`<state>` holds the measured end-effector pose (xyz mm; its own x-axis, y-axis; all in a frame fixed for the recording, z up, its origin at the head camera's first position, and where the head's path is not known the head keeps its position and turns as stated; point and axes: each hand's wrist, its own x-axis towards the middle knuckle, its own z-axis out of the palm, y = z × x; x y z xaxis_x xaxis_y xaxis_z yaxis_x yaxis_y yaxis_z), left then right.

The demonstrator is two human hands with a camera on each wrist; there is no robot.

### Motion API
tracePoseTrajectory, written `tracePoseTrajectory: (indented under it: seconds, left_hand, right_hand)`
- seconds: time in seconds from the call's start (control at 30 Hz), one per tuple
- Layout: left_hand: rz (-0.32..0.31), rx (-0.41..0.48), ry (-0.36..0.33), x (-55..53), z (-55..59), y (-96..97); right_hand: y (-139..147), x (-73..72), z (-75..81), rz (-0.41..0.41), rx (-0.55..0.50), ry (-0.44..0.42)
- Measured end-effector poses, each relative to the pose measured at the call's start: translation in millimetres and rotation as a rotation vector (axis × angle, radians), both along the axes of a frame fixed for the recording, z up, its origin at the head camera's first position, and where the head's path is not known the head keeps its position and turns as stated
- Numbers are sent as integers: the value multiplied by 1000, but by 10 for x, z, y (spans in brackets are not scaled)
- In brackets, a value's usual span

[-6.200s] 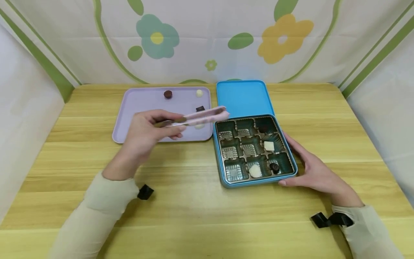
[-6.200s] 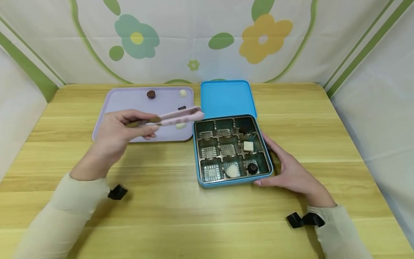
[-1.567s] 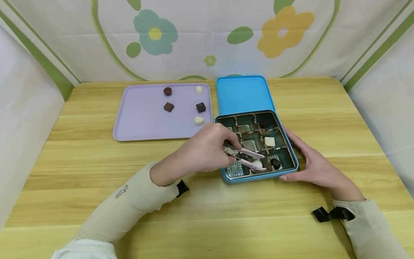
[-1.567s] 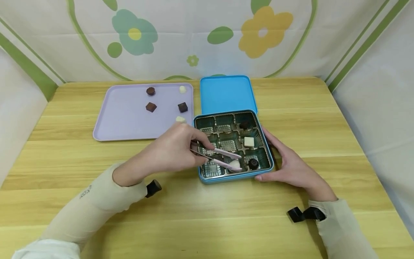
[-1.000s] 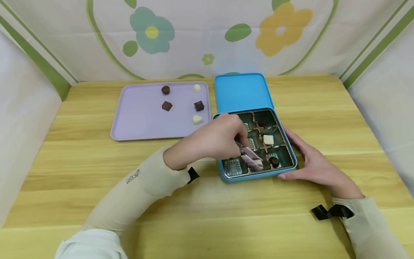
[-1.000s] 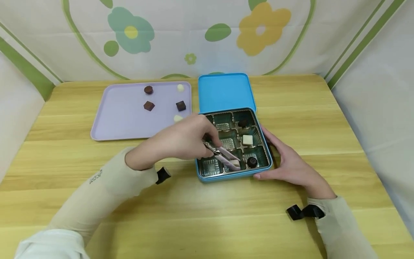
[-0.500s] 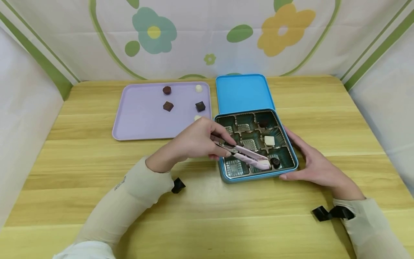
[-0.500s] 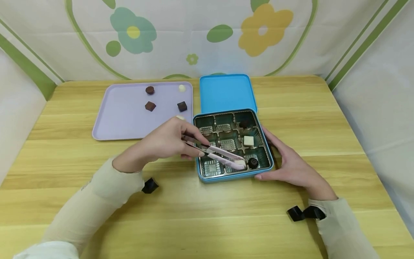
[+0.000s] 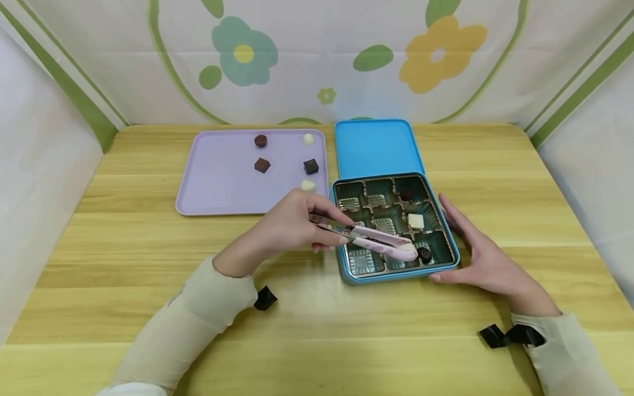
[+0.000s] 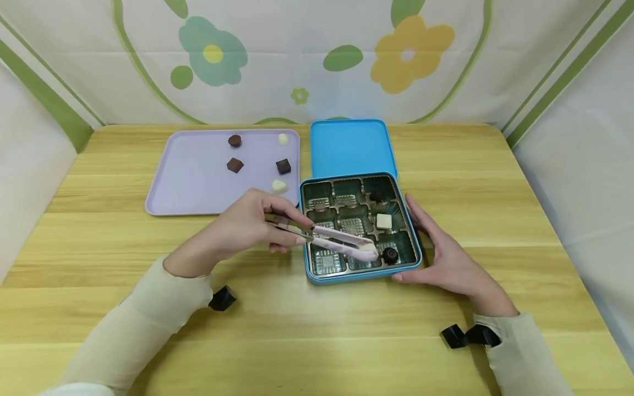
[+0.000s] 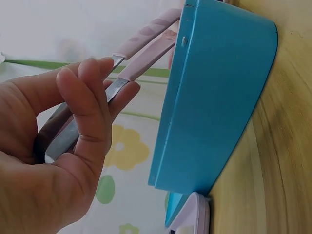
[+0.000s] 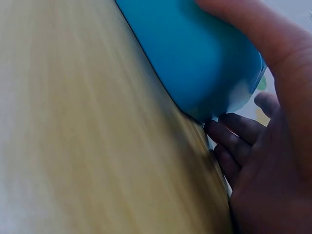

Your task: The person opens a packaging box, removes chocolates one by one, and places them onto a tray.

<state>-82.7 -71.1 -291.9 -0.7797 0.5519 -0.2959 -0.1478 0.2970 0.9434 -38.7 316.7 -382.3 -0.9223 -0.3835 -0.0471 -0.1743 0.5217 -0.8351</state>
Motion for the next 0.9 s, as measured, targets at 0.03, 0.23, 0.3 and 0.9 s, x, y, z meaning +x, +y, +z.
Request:
tracePoseTrajectory:
  seconds: [0.03,0.23,0.3,0.9]
  left_hand:
    - [9,5,-6,11,3,-19]
    - [67,58,-29,55,27,-142]
    - [88,80,-32,65,35,-197]
    - [-101,-156,272,69,275,-36]
  right_hand:
    - [0,0,-5,3,-8,10]
    - [1,4,-8,3,-28,6]
    - [-1,8,-4,1,-28,-5]
    - [-7,-1,9,0,-26,-33]
